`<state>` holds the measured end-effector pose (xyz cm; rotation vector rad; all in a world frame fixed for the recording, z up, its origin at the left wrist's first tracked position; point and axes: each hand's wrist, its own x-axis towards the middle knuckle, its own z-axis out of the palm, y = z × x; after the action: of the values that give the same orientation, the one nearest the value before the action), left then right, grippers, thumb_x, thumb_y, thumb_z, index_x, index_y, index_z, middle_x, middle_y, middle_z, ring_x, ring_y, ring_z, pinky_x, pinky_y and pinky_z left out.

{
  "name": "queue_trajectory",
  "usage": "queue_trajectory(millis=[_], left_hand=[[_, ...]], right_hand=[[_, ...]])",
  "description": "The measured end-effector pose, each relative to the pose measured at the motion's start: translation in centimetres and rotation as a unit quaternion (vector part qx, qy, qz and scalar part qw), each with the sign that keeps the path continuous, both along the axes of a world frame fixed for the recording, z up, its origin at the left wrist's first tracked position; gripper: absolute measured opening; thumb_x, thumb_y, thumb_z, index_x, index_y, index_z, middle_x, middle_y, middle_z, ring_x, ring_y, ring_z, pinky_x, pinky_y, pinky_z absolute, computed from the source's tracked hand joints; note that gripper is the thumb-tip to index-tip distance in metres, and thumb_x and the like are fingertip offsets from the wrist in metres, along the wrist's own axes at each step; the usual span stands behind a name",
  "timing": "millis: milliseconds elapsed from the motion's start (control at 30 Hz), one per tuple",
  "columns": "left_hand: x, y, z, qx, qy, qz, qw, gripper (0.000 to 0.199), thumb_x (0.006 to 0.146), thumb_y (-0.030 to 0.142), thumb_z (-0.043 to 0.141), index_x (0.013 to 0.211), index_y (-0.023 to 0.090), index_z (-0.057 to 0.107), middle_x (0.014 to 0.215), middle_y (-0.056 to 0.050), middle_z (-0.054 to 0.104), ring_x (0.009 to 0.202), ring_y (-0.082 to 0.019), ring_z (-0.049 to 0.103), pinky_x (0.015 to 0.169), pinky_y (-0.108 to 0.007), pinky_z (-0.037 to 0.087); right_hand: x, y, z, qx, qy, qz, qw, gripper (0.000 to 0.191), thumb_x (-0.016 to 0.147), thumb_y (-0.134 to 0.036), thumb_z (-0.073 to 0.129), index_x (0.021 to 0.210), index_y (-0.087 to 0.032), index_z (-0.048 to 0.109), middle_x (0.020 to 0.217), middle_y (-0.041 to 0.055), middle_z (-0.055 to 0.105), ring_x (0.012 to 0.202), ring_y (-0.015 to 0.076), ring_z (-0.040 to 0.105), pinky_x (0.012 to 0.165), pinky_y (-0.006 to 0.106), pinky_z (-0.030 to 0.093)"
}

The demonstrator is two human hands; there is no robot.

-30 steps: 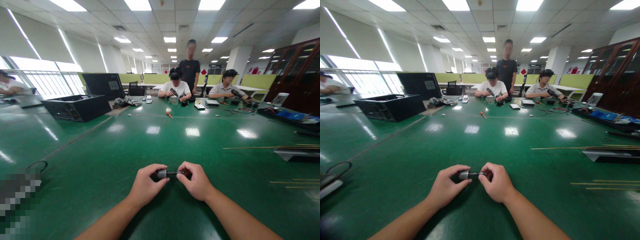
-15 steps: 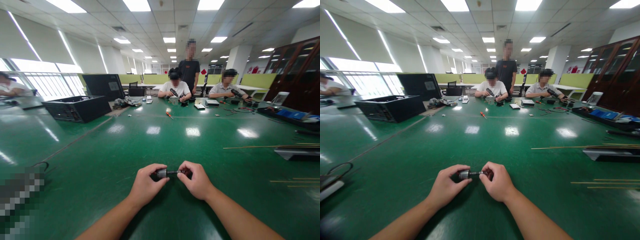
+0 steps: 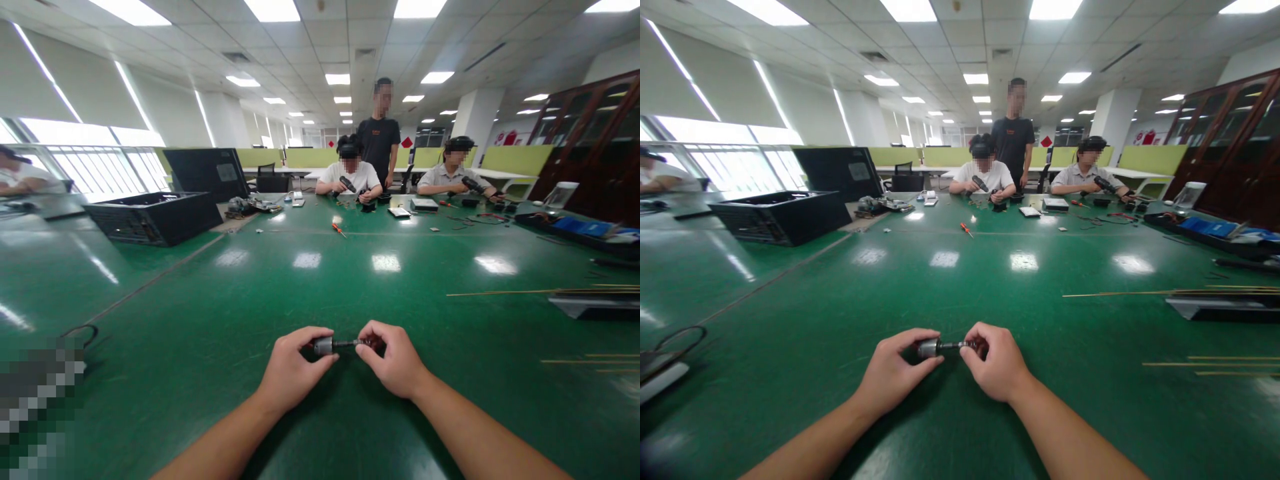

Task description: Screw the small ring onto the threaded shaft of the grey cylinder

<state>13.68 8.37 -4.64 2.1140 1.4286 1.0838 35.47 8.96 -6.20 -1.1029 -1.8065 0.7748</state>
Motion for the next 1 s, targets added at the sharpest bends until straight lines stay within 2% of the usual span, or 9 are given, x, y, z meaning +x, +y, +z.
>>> queue_trajectory(millis=[767,1000], left_hand=[[-0.17,0.18,-0.06,-0.016,0.000,0.006,1.000,0.027,0.071,0.026,0.079,0.097,0.026,0.074,0.095,0.000,0.075,0.089,-0.020,0.068,0.081,-0.032,0.052],[-0.37,0.43,0.39,-0.024,0.017,0.016,0.999,0.028,0.073,0.034,0.077,0.099,0.025,0.071,0.096,-0.001,0.072,0.091,-0.021,0.065,0.084,-0.035,0.049]], right_hand=[[0.14,-0.04,-0.02,0.001,-0.001,-0.007,1.000,0.004,0.081,-0.020,0.061,0.079,-0.017,0.063,0.067,0.0000,0.062,0.061,0.0138,0.057,0.059,0.024,0.042],[0.22,0.11,0.01,0.004,-0.003,-0.019,1.000,0.006,0.080,-0.021,0.062,0.076,-0.017,0.062,0.065,0.0000,0.061,0.061,0.0140,0.057,0.059,0.024,0.042]])
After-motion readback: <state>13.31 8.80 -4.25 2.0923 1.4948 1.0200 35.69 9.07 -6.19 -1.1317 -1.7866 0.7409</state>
